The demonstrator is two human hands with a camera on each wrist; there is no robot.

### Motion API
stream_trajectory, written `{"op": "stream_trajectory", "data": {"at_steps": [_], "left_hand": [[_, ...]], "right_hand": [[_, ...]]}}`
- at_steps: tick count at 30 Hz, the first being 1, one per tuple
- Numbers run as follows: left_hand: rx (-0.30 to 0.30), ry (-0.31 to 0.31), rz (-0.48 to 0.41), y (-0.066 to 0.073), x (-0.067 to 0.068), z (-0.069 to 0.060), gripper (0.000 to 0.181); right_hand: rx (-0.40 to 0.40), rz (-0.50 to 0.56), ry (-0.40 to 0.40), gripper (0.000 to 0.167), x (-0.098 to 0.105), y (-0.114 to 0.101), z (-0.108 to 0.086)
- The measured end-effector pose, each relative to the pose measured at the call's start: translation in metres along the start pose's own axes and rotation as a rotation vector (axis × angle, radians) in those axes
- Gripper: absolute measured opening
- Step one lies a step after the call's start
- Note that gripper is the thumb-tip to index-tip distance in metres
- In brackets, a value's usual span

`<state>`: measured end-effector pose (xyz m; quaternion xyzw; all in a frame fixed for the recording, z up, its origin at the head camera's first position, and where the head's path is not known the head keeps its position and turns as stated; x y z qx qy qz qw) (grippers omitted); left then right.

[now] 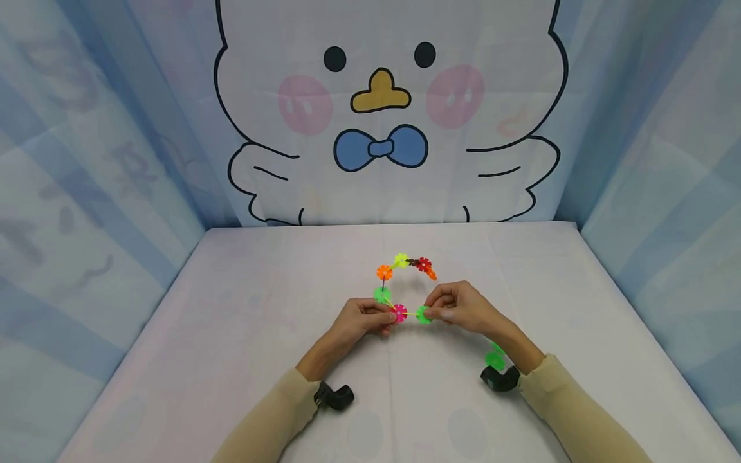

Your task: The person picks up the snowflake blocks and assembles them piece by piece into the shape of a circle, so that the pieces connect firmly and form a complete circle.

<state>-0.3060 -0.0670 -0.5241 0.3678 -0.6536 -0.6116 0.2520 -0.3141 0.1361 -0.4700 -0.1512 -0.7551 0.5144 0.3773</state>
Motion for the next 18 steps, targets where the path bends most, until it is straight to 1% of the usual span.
{"op": "stream_trajectory", "data": {"at_steps": [7,13,18], "left_hand": [[-0.003,0.009,0.001,0.0012,-0.0002,-0.0006,0.02],[-0.003,0.013,0.003,0.0024,0.0006,-0.001,0.02],[-0.01,-0.002,0.013,0.0037,0.0,-0.0017,0.021]], "right_hand": [[0.016,0.03,0.01,0.017,-0.0014,-0.0016,0.0002],[0.002,0.058,0.021,0.017,-0.0019,0.0026,0.0021],[-0.009,0.077,0.026,0.016,-0.0028,0.0052,0.0037]]}}
Point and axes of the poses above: each hand's wrist, its own z-axis towards the middle knuckle, its own x-axis out of the back of the hand, y = z × x, the point moved 8 cm from there along z, towards the middle knuckle, and after that the axes turned 15 degrees about -y, right-handed, at the moved point
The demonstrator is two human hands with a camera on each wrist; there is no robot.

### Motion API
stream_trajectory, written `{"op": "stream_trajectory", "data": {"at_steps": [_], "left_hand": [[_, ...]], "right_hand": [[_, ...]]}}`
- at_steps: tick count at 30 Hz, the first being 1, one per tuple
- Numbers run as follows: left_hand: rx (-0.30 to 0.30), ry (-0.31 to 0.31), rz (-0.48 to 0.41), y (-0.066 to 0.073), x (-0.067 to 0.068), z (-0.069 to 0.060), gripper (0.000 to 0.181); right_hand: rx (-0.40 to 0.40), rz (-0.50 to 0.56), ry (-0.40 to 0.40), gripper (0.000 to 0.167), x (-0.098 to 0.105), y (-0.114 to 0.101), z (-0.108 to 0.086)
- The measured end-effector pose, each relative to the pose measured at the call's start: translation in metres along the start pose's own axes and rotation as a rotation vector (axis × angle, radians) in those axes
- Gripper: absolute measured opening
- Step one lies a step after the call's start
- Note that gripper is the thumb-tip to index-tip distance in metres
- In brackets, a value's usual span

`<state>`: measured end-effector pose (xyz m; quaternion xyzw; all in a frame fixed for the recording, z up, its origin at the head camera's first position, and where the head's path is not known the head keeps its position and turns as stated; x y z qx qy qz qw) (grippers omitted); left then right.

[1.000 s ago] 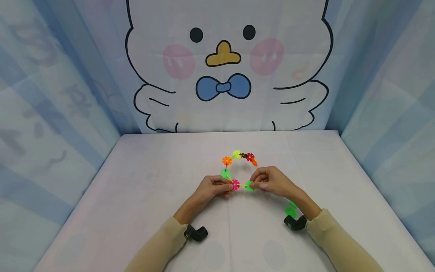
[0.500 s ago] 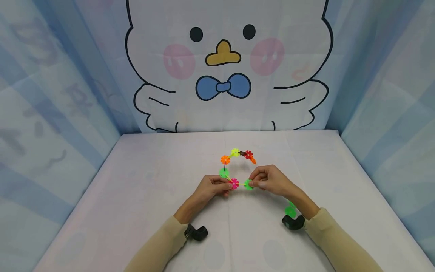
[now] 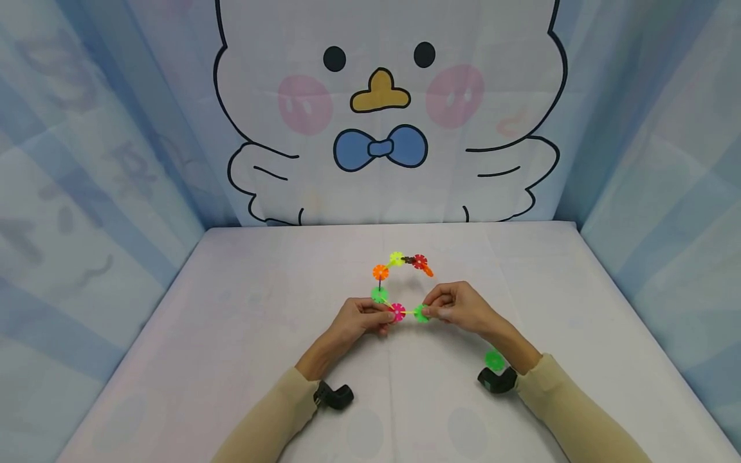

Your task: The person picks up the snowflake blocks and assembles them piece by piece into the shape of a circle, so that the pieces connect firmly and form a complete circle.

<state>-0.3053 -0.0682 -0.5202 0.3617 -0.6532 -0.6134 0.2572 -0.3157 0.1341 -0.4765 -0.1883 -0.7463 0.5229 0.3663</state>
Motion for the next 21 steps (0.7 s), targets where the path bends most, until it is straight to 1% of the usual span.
{"op": "stream_trajectory", "data": {"at_steps": [7,11,15,19,21], "left_hand": [[0.005,-0.01,0.007,-0.0013,0.0001,-0.0002,0.024],[0.01,-0.002,0.008,-0.0018,0.0007,0.0004,0.02],[0.016,0.012,-0.021,-0.0018,0.0005,0.0,0.017],[0.005,0.015,-0.048,-0.0017,0.0004,0.0004,0.019],[-0.006,0.017,-0.046,-0.0011,0.0007,0.0007,0.021]], "right_hand": [[-0.018,0.004,-0.009,0.018,-0.0022,-0.0005,0.0011],[-0.019,-0.022,-0.01,0.018,-0.0016,-0.0022,0.0001],[-0.027,-0.052,-0.013,0.019,-0.0008,-0.0034,-0.0007],[-0.043,-0.084,-0.027,0.02,-0.0003,-0.0041,-0.0015],[-0.049,-0.113,-0.033,0.019,-0.0006,-0.0052,-0.0015]]}}
Point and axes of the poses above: each hand's wrist, its own z-axis towards the middle knuckle, its own x-axis out of the back of the hand, y = z × x, the point moved 8 cm from there along z, towards the middle knuckle, and after that the axes turned 15 degrees about -y, right-handed, at the moved point
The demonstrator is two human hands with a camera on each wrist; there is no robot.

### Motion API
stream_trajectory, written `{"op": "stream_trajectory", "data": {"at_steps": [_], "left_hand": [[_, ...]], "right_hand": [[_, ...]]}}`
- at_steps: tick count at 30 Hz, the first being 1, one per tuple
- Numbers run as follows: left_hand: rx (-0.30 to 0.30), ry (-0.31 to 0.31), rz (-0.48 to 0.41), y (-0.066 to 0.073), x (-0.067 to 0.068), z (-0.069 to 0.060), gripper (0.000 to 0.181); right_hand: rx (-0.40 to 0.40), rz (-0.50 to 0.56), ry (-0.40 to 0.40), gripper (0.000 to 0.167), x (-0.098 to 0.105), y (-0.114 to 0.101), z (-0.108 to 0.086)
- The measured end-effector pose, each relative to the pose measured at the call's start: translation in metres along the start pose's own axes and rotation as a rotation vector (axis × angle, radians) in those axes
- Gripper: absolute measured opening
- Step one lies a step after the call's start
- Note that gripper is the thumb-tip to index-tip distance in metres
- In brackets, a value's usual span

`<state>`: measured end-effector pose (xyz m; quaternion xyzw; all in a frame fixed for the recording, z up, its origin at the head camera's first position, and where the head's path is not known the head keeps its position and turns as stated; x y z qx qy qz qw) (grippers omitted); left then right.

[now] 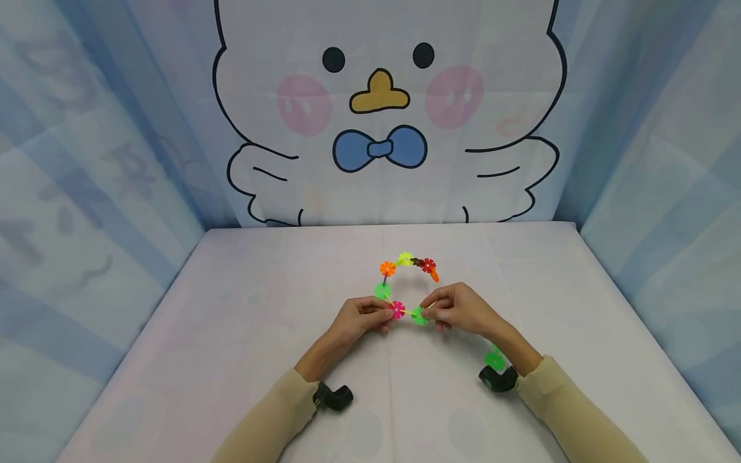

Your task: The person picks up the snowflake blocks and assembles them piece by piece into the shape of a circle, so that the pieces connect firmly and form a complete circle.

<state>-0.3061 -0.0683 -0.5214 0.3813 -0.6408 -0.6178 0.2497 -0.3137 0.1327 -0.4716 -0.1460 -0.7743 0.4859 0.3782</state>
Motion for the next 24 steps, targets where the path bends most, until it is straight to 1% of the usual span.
{"op": "stream_trajectory", "data": {"at_steps": [2,6,9,11,15,18,24], "left_hand": [[-0.007,0.005,0.004,0.0,0.001,0.0,0.024],[-0.02,0.018,-0.015,0.0,0.002,0.0,0.027],[-0.033,0.015,-0.036,0.0,0.002,0.001,0.027],[-0.036,0.0,-0.036,0.0,0.001,0.001,0.025],[-0.003,-0.036,-0.02,-0.002,-0.002,0.0,0.021],[0.013,-0.055,-0.002,-0.002,-0.003,0.0,0.024],[0.023,-0.076,0.04,-0.001,-0.005,0.0,0.027]], "right_hand": [[-0.006,-0.036,0.001,0.017,0.0,-0.002,0.0],[-0.015,-0.091,0.023,0.012,-0.002,-0.007,0.0],[-0.021,-0.093,0.043,0.01,-0.004,-0.01,0.0],[-0.016,-0.085,0.061,0.009,-0.004,-0.013,0.001],[0.003,-0.083,0.089,0.006,-0.006,-0.018,0.004],[0.02,-0.081,0.091,0.006,-0.009,-0.023,0.007],[0.041,-0.091,0.093,0.007,-0.015,-0.028,0.012]]}}
Point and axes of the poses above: each hand's wrist, its own z-axis towards the middle knuckle, its own x-axis out of the back of the hand, y = z × x, the point moved 8 cm from there along z, towards the middle knuckle, and after that the axes turned 15 degrees about -y, right-handed, at the moved point
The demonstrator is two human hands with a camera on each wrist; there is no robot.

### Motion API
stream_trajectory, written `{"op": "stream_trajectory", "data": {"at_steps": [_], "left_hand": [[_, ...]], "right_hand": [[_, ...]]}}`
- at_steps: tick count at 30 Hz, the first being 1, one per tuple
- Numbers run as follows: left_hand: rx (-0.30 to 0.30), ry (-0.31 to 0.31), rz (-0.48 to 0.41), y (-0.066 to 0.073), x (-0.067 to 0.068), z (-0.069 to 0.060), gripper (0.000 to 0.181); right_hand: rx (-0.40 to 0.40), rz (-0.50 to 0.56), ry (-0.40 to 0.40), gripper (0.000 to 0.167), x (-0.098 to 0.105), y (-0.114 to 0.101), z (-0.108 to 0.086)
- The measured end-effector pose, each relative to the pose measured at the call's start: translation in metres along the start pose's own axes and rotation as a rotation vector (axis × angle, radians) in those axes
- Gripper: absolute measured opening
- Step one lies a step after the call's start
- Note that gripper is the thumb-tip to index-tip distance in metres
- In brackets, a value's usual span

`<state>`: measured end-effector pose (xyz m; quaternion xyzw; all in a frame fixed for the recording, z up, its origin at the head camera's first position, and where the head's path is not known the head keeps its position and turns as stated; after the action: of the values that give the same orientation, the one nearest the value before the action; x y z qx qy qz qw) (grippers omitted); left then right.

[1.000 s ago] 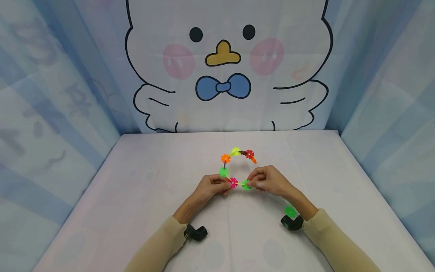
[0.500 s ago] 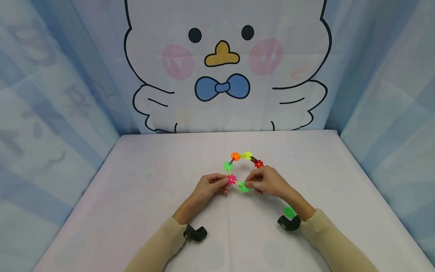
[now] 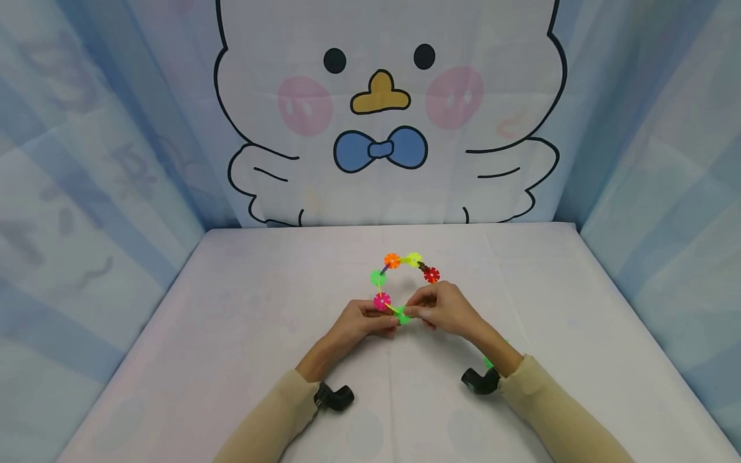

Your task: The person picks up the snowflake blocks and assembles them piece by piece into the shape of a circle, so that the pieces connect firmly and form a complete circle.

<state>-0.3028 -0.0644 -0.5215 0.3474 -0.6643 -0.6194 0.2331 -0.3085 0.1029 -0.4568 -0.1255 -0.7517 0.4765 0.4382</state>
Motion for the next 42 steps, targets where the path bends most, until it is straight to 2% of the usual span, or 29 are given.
{"op": "stream_trajectory", "data": {"at_steps": [13,22,30,35,38,42], "left_hand": [[0.017,0.011,0.011,-0.002,0.0,-0.002,0.026],[0.02,0.018,0.003,-0.003,0.0,-0.003,0.027],[0.025,0.014,-0.011,-0.004,0.0,-0.001,0.027],[0.021,0.017,-0.007,-0.003,0.0,0.0,0.027],[0.02,0.014,-0.006,-0.003,0.001,0.0,0.026],[0.017,0.011,-0.008,-0.002,0.001,0.0,0.026]], "right_hand": [[-0.001,-0.033,-0.014,0.008,-0.003,0.003,-0.001],[-0.001,-0.046,-0.015,0.012,0.009,0.014,-0.017],[-0.029,-0.127,-0.032,0.018,0.032,0.041,-0.047],[-0.063,-0.219,-0.035,0.019,0.049,0.055,-0.071],[-0.059,-0.257,-0.053,0.019,0.057,0.063,-0.087],[-0.033,-0.255,-0.105,0.021,0.065,0.072,-0.105]]}}
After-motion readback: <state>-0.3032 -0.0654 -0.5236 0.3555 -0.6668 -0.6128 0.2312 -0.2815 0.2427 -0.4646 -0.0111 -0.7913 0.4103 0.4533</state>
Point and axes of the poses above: each hand's wrist, its own z-axis towards the middle knuckle, its own x-axis out of the back of the hand, y = z × x, the point moved 8 cm from there along z, towards the middle knuckle, and after that the axes turned 15 degrees about -y, right-handed, at the moved point
